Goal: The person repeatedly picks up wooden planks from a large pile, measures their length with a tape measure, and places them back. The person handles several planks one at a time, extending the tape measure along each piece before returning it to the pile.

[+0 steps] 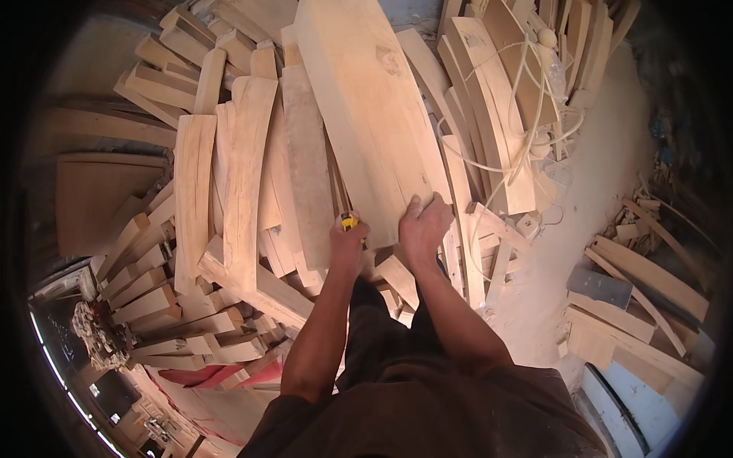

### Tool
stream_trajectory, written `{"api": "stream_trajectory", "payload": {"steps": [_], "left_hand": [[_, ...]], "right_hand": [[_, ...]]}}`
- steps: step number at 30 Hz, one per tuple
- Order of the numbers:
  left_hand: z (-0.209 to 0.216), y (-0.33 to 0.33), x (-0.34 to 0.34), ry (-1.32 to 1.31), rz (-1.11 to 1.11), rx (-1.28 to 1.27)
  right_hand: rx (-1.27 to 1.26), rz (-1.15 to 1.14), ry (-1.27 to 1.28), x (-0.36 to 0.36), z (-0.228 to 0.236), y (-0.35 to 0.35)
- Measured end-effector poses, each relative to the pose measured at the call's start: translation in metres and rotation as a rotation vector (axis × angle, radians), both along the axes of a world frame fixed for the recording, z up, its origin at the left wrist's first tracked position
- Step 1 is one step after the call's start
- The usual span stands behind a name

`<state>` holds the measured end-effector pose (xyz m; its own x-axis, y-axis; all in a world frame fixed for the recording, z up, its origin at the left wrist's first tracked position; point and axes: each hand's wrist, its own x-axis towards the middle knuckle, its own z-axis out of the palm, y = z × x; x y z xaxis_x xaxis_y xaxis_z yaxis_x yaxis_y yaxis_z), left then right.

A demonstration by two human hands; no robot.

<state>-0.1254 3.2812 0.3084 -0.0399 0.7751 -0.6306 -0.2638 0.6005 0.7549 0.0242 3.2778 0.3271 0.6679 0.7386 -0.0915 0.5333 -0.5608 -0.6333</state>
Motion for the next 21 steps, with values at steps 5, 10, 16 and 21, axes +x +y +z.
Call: {"api": "stream_trajectory", "payload": {"steps": [5,10,16,21], "left_hand": [[-0.061,-0.083,-0.052,0.327,-0.006,-0.146],[-0.031,-0.132,-0.130,0.592,-0.013,-0.029],[-0.052,-0.171,-0.189,0.712,-0.080,-0.057],[-0.069,-0.166,-0.186,0.732,-0.161,-0.061]], "right_hand": [[-0.130,0.330,0.184,-0.036,-0.065,-0.072],[-0.406,0.309,0.459,-0.051,-0.190,-0.183],[-0.378,-0.143,0.560,0.009,-0.159,-0.156],[-0.049,-0.346,0.822,0.104,-0.146,-0.087]]}}
